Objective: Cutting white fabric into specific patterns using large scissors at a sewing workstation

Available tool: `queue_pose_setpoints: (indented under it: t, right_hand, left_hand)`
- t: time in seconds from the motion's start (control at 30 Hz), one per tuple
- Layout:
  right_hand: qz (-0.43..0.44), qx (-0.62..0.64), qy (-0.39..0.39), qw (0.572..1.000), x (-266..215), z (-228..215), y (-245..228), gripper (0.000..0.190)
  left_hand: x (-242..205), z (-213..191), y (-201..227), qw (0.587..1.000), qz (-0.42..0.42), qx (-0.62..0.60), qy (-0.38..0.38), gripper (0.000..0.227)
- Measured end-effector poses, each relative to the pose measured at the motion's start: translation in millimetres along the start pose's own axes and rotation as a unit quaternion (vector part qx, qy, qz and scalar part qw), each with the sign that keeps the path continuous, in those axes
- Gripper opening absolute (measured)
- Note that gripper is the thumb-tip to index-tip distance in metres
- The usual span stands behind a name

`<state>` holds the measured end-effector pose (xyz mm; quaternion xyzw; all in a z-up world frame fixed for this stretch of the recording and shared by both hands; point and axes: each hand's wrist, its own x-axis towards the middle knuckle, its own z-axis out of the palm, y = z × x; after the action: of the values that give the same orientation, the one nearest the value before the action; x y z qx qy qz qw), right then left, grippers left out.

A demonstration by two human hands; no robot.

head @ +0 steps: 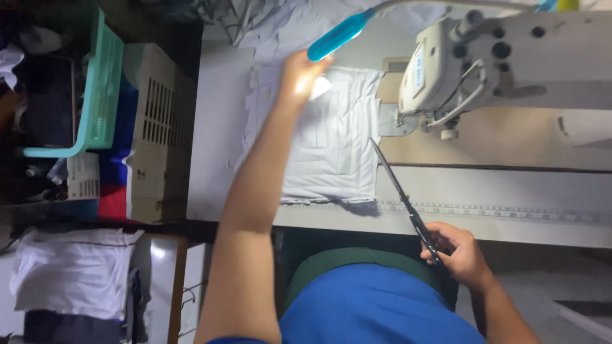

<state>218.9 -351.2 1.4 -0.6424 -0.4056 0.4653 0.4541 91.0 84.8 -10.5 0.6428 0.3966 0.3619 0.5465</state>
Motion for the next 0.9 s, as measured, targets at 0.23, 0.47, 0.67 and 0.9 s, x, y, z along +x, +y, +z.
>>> queue_pose_setpoints:
  t: [0.23,0.47,0.67,0.9]
  right_hand:
    - [0.020,0.021,0.004,1.000,-4,2,-1,0.039]
    - [-0.014,-0.008,-0.002,1.000,-6,-2,16,0.046]
    - [0.003,-0.039,0.034,0.999,-10,5,15,0.045]
    - [0.023,0.028,0.050,0.998,-14,8,9,0.052]
  left_hand:
    - [23,67,-9,0.996,0.075,0.002,0.042,0.028]
    - [-153,-10,22,0.908,0.262,0.291,-0.151,0.051]
    - [-251,-24,23,0.852,0.221,0.384,-0.279,0.019]
    - [-245,-51,54,0.930,0.245,0.213,-0.171,0.045]
